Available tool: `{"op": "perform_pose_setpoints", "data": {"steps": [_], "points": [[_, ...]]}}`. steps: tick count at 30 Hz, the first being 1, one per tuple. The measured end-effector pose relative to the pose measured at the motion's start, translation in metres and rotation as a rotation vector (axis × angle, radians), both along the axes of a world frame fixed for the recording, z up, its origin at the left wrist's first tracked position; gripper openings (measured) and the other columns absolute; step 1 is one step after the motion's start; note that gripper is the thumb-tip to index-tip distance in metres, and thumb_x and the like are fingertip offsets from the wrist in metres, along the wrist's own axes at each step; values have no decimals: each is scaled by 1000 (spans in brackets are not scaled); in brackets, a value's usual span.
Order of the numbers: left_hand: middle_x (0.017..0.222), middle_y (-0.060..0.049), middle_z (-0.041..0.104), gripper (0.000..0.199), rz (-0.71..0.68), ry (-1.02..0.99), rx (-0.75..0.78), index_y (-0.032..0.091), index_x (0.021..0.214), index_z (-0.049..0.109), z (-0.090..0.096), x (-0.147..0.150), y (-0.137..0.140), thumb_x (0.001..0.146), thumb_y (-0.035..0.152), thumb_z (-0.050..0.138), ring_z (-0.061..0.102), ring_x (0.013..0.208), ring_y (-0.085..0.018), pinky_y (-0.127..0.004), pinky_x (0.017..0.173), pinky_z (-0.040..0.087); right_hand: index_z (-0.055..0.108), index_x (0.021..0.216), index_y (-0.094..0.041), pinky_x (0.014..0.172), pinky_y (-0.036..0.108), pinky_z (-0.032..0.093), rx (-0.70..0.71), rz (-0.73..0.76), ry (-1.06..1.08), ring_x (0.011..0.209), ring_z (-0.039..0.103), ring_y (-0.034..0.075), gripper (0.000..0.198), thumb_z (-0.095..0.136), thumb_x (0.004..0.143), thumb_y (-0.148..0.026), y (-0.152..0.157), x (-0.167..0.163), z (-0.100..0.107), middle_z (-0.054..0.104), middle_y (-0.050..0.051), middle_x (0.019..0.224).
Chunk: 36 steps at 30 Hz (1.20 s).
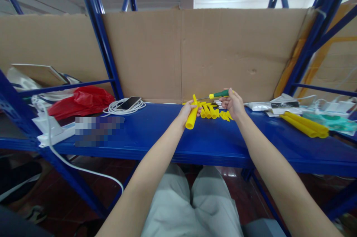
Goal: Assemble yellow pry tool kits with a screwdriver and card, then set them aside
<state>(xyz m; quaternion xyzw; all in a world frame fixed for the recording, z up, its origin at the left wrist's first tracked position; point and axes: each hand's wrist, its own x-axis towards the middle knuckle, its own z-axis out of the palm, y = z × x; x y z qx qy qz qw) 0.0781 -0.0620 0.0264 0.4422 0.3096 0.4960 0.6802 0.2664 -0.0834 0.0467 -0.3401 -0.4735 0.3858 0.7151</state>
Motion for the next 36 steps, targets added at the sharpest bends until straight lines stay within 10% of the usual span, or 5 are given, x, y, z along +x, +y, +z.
{"op": "perform_pose_setpoints", "data": {"steps": [17,36], "points": [[77,-5,65,61,104,168,-11,22,141,36,-1,7,-8,83,3,46,54,41,-10,-19,40,40,47,71,-22,30,17,31,-107,-162,25,30,44,7,41,72,75,-53,10,6,-7,53,-6,43],[80,-9,67,59,-23,11,-47,15,141,36,-6,1,6,84,3,47,55,43,-10,-19,39,41,63,85,-19,40,23,44,-172,65,61,42,56,12,49,54,83,-67,4,10,0,66,2,56]]}}
